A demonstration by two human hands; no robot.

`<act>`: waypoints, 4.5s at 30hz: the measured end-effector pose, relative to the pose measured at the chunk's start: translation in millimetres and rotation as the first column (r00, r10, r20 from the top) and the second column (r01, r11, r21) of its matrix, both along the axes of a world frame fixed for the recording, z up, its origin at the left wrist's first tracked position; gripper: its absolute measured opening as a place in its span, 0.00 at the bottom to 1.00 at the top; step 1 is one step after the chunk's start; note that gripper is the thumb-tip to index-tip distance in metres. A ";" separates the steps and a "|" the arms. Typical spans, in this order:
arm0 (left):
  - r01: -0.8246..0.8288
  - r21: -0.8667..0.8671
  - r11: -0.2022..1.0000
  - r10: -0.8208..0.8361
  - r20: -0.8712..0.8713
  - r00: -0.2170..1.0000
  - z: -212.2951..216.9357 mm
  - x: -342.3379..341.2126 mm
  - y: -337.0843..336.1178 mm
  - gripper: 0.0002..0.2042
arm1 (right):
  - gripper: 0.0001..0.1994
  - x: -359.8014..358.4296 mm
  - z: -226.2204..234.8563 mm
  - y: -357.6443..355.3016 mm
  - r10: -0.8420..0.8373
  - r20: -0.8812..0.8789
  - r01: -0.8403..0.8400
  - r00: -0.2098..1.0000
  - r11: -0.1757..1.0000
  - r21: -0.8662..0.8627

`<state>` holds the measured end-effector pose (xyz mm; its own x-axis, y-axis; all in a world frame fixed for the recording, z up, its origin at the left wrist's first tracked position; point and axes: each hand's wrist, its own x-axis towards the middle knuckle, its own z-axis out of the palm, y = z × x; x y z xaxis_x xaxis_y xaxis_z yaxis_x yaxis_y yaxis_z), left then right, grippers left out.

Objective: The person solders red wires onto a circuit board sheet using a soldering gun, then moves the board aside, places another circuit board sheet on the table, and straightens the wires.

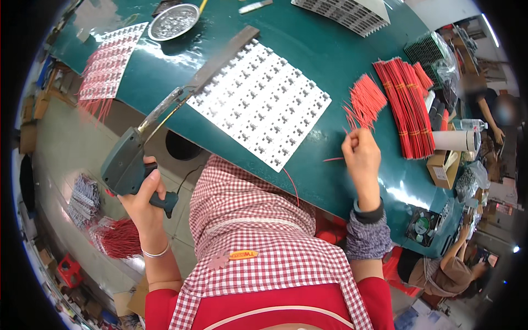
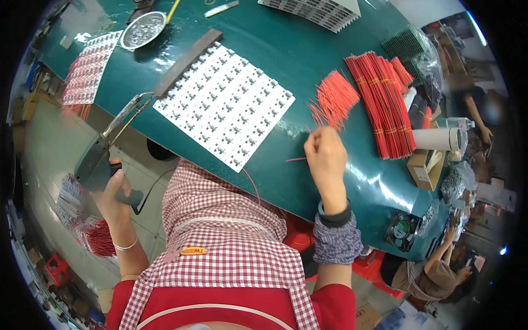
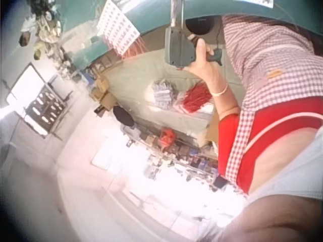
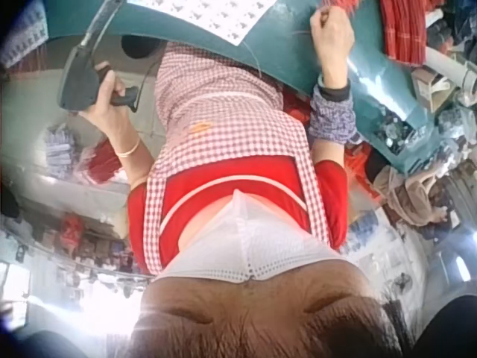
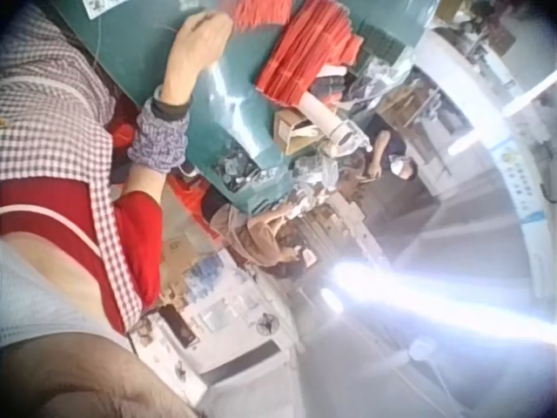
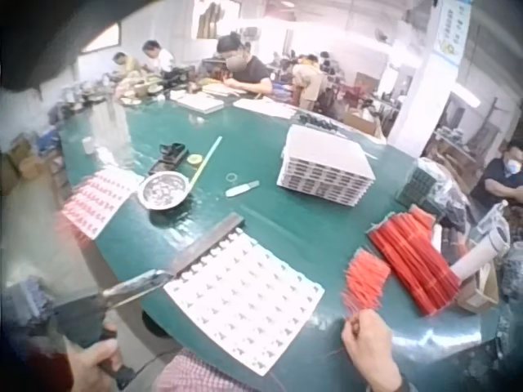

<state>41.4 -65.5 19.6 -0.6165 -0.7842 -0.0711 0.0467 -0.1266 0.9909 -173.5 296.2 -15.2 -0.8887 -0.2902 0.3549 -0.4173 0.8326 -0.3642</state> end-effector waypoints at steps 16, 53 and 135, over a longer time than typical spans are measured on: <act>0.006 0.156 0.988 -0.018 0.081 0.997 -17.5 -6.8 1.6 0.22 | 0.09 21.2 25.9 22.0 0.319 0.101 -0.329 0.942 0.939 0.101; -0.019 0.035 0.999 0.024 -0.141 0.990 3.2 -34.4 -49.0 0.13 | 0.10 3.8 34.2 -46.8 0.111 -0.019 -0.108 0.994 0.987 0.116; -0.382 0.342 0.859 0.461 -0.188 0.867 -92.9 -83.9 -180.2 0.13 | 0.14 -13.7 5.6 -169.5 0.400 0.211 -0.411 0.892 0.912 0.007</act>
<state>-42.4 -245.7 -73.4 -0.2577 -0.9414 -0.2175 0.4055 -0.3097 0.8600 -187.2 126.7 -9.6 -0.7405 -0.6534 0.1572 -0.6452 0.6257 -0.4384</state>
